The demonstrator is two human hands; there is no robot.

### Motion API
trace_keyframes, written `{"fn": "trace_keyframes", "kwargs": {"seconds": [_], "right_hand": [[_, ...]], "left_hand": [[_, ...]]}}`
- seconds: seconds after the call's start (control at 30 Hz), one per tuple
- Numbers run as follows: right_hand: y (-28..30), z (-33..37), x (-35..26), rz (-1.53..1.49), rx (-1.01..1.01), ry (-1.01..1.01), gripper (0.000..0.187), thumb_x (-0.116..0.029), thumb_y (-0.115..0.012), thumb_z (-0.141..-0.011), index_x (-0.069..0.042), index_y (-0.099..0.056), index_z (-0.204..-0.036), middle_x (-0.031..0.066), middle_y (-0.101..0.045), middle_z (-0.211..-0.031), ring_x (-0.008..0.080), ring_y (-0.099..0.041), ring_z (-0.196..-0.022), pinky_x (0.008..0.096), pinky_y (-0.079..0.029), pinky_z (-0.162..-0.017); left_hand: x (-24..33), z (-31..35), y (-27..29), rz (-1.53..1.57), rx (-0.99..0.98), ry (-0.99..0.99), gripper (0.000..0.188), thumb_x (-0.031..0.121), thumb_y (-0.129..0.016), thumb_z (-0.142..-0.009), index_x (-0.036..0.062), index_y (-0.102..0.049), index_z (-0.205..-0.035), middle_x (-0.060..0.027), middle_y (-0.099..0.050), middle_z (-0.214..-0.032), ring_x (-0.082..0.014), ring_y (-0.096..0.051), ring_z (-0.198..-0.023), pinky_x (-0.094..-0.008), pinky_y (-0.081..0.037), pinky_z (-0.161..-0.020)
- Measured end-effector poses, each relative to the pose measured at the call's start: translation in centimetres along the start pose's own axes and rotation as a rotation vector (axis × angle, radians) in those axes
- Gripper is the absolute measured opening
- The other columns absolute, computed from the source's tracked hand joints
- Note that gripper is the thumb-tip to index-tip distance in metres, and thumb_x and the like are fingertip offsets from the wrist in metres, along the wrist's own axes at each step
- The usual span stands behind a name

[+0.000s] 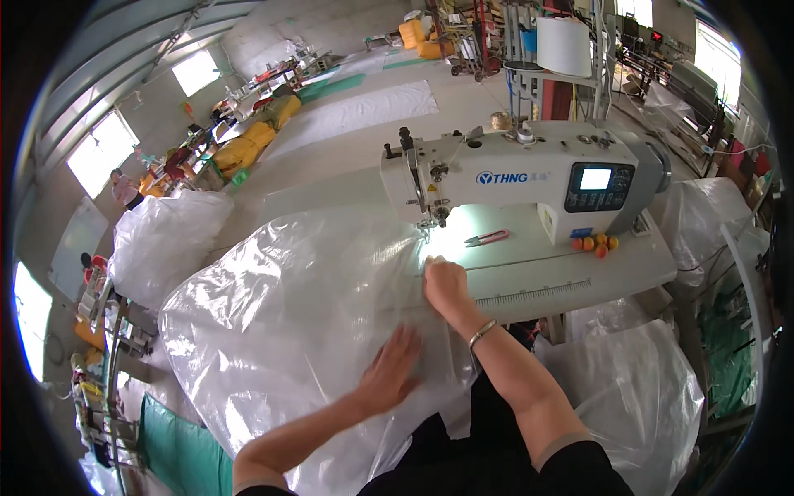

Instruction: The person aligns and sews a large white plastic sheet using an industrial sewing machine. They repeatedly fold and guide the material through the machine, then cut the thread and re-thread the needle to continue.

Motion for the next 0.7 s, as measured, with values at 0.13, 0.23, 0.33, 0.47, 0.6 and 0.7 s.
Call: {"fn": "trace_keyframes", "kwargs": {"seconds": [0.13, 0.23, 0.33, 0.47, 0.6, 0.7], "right_hand": [[1.5, 1.1, 0.7, -0.229, 0.192, 0.026, 0.032, -0.009, -0.062, -0.082, -0.002, -0.06, -0.114, 0.0163, -0.062, -0.092, 0.0309, -0.065, -0.08, 0.0359, -0.053, -0.062], [2.6, 4.1, 2.0, -0.59, 0.465, 0.118, 0.037, -0.005, -0.063, -0.083, -0.002, -0.057, -0.119, 0.016, -0.059, -0.095, 0.0279, -0.063, -0.08, 0.0368, -0.053, -0.061], [4.6, 10.1, 1.6, -0.783, 0.378, -0.002, 0.035, -0.006, -0.066, -0.083, -0.001, -0.057, -0.116, 0.0132, -0.059, -0.097, 0.0239, -0.062, -0.083, 0.0321, -0.052, -0.063], [4.2, 17.3, 1.2, -0.981, 0.216, -0.202, 0.038, -0.01, -0.069, -0.083, 0.0, -0.055, -0.117, 0.0103, -0.06, -0.102, 0.0175, -0.06, -0.091, 0.0267, -0.049, -0.068], [0.6, 19.3, 1.4, -1.384, 0.027, -0.312, 0.045, -0.011, -0.072, -0.081, 0.001, -0.052, -0.119, 0.0092, -0.06, -0.112, 0.0138, -0.059, -0.1, 0.0258, -0.049, -0.076], [0.3, 17.6, 1.0, -1.691, -0.272, -0.311, 0.039, -0.011, -0.072, -0.081, -0.001, -0.058, -0.115, 0.0056, -0.063, -0.107, 0.0126, -0.059, -0.098, 0.0268, -0.048, -0.084]], "left_hand": [[-0.2, 11.9, -4.0, -0.417, -0.357, -0.005, 0.063, 0.035, -0.056, -0.091, 0.0108, -0.033, -0.144, -0.012, -0.023, -0.153, -0.0292, -0.015, -0.144, -0.0489, -0.028, -0.11], [-2.5, 20.3, -8.3, -0.48, -0.395, 0.097, 0.058, 0.04, -0.052, -0.092, 0.015, -0.037, -0.143, -0.0085, -0.026, -0.152, -0.0261, -0.02, -0.143, -0.0479, -0.031, -0.108], [-3.7, 25.9, -10.9, -0.382, -0.484, 0.243, 0.047, 0.04, -0.05, -0.093, 0.0127, -0.051, -0.132, -0.008, -0.045, -0.14, -0.0269, -0.037, -0.134, -0.0442, -0.038, -0.103], [-1.8, 24.0, -9.1, 0.148, -0.283, 0.688, 0.028, 0.027, -0.055, -0.091, 0.0059, -0.065, -0.108, -0.0122, -0.066, -0.107, -0.0325, -0.057, -0.112, -0.0416, -0.049, -0.089], [3.7, 15.3, -5.5, 0.594, 0.437, 0.426, 0.044, 0.015, -0.068, -0.083, 0.0039, -0.054, -0.123, -0.0173, -0.057, -0.121, -0.0358, -0.054, -0.114, -0.0445, -0.047, -0.091], [8.5, 9.7, -5.3, 0.278, 0.456, 0.243, 0.067, 0.013, -0.067, -0.082, 0.0021, -0.034, -0.14, -0.0198, -0.038, -0.142, -0.0381, -0.04, -0.129, -0.0464, -0.038, -0.102]]}}
Point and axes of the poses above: each hand's wrist, its own z-axis away from the middle knuckle, its own y-axis out of the back of the hand, x = y × z, the point moved 2 cm from there along -z, towards the middle knuckle
